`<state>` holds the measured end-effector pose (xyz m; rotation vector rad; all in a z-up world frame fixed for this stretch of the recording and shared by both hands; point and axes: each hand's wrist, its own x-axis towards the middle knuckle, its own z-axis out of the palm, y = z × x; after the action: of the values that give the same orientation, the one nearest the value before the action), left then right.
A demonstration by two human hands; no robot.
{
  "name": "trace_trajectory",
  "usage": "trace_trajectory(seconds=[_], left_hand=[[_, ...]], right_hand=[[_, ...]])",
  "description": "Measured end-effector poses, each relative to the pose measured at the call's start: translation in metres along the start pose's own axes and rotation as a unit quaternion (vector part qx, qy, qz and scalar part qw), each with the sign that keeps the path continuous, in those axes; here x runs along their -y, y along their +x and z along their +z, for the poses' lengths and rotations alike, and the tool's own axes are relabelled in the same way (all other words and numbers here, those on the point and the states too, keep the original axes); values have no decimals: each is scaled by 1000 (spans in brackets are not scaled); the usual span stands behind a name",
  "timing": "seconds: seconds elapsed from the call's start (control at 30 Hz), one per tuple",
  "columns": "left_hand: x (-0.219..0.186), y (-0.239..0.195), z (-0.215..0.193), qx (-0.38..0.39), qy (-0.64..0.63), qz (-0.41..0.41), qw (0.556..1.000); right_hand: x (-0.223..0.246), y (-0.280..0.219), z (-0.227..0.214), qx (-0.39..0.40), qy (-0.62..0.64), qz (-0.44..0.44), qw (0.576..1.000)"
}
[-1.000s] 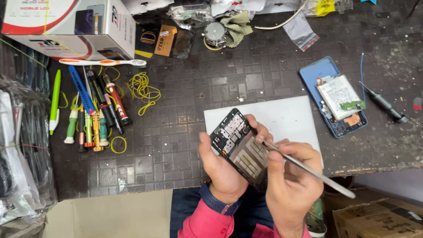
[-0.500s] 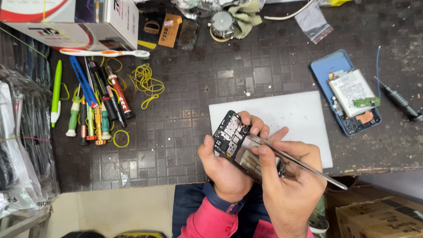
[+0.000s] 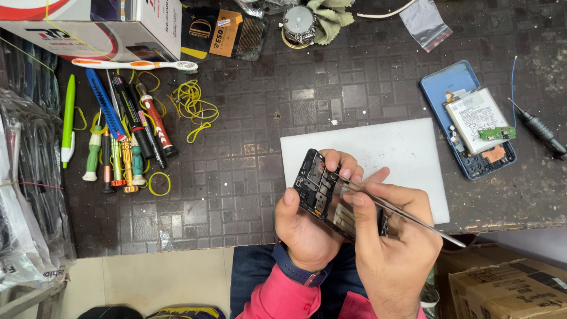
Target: The person disassembles a smartphone by removing the back cover, battery, and internal components using tweezers and a screwdriver. They then reassemble the phone by placing components back and securing the back cover.
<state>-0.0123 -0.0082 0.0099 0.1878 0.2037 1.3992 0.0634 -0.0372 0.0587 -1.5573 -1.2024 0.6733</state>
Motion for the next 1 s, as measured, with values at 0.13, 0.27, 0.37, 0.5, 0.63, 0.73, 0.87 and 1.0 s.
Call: trace_trajectory(seconds=[0.13, 0.27, 0.37, 0.5, 0.63, 0.73, 0.87, 1.0], left_hand=[[0, 0, -1, 6, 4, 0, 1000], [-1, -1, -1, 11, -3, -3, 1000], [-2, 0, -1, 13, 0, -3, 1000], [-3, 0, 0, 20, 17, 0, 1000], [-3, -1, 1, 20, 22, -5, 1000], [-3, -1, 1, 18, 25, -5, 999], [-1, -1, 1, 21, 30, -1, 999], [-1, 0, 0, 21, 35, -4, 999]], right_hand=[[6, 1, -3, -3, -46, -17, 999], [14, -3, -5, -14, -112, -40, 993], [19, -4, -7, 0, -133, -91, 987], [20, -5, -8, 6, -103, -94, 990], [20, -3, -16, 28, -99, -99, 990], [18, -2, -19, 37, -91, -104, 990], [15, -4, -18, 31, -85, -119, 989], [13, -5, -17, 29, -83, -115, 989]])
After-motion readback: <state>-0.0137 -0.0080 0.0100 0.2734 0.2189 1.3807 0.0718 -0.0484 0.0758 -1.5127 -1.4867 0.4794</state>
